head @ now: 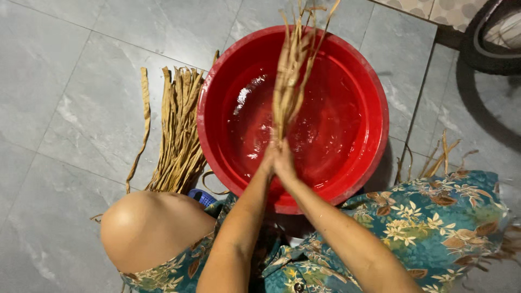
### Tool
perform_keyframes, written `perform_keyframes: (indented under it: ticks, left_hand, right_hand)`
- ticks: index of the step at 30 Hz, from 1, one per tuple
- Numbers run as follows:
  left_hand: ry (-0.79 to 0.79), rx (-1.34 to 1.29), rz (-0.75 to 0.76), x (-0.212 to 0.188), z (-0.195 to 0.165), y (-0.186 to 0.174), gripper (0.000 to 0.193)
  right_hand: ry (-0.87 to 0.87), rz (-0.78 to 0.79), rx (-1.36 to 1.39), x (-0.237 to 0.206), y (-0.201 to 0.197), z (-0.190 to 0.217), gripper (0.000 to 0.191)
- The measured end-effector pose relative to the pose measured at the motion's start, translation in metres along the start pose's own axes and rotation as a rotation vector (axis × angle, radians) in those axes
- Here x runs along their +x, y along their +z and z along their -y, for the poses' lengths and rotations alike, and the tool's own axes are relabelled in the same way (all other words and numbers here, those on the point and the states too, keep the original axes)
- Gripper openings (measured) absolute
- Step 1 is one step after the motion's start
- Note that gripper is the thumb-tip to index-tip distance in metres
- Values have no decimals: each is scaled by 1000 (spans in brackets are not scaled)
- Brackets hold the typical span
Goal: The person sits on the floor and repeatedly submerges, agitates, and rinses bundles of dried plant fibers in a red basin of water. They handle the fibers by hand, separating strands and squeezing them to remove dirt, then place the wet fibers aside.
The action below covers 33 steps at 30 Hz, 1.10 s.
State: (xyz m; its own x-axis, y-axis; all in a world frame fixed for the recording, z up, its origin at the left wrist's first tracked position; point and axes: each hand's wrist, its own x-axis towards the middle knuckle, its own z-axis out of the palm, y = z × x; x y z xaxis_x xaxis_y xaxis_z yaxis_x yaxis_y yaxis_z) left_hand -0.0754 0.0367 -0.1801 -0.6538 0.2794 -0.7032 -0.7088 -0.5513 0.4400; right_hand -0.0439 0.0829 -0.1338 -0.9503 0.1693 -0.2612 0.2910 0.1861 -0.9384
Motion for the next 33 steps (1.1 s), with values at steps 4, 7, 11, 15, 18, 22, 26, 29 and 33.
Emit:
perform_keyframes:
  ticks: [4, 7, 11, 15, 18, 22, 26, 29, 33]
  left_hand:
    - [34, -89, 33, -4, -1, 11, 46]
    - [-5, -143, 108, -16, 20, 40, 41]
    - [-47, -24, -24, -9, 15, 30, 40]
    - [129, 17, -57, -2, -8, -10, 44]
    - [72, -57, -2, -6, 3, -1, 44]
    - [-22, -92, 87, -17, 26, 33, 44]
    - [37, 12, -51, -9, 2, 6, 44]
    - [105, 16, -32, -5, -10, -11, 44]
    - [59, 88, 102, -12, 14, 17, 44]
  right_hand:
    - [-11, 20, -100, 14, -14, 0, 46]
    - [-73, -212, -107, 37, -49, 9, 51]
    - [87, -51, 57, 27, -33, 15, 38]
    - [37, 257, 238, 1, 8, 10, 32]
    - [-13, 85, 163, 13, -7, 5, 40]
    - [-66, -203, 111, 30, -39, -2, 46]
    - [-51, -11, 71, 7, -8, -7, 37]
    - [-123, 131, 122, 2, 7, -5, 38]
    - [-31, -109, -139, 26, -28, -6, 38]
